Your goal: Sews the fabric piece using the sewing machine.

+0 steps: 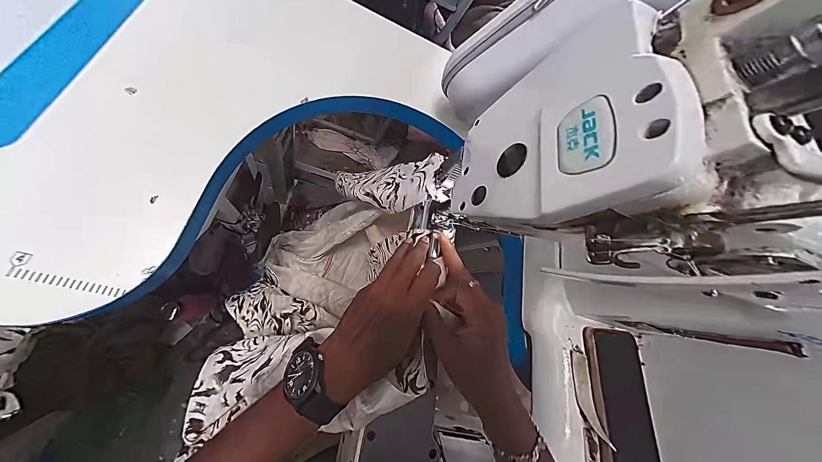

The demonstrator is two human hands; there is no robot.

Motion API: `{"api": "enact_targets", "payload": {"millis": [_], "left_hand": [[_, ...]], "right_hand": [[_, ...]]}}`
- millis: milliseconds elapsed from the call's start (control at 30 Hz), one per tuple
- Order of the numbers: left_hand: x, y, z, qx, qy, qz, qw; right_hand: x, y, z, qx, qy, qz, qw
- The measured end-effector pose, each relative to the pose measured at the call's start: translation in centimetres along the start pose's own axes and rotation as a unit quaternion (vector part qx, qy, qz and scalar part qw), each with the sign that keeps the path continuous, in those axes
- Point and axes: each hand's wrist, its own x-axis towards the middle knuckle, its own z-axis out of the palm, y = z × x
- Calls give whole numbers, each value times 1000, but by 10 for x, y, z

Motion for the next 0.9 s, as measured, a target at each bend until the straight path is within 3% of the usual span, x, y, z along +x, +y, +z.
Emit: {"api": "enact_targets", "payload": {"millis": [300, 433, 567, 667, 800, 833, 900], "left_hand": [[1, 1, 5, 10, 10, -8, 1000], [4, -2, 6, -3, 12, -8, 1000], [14, -15, 5, -18, 14, -6, 1000], [6, -5, -21, -77, -36, -61, 995], [-38, 14, -62, -164, -159, -154, 961], [-43, 21, -64, -132, -151, -152, 968], [-44, 31, -64, -81, -128, -134, 979]], "right_hand": [[-2, 0, -1, 43, 18, 26, 999], [-2, -6, 7, -91, 31, 0, 995], [3, -19, 16, -241, 79, -40, 967], [-34, -34, -1, -265, 118, -14, 957], [-120, -38, -26, -89, 182, 73, 976], [-125, -41, -35, -77, 171, 85, 979], [-114, -48, -63, -174, 101, 77, 977]]}}
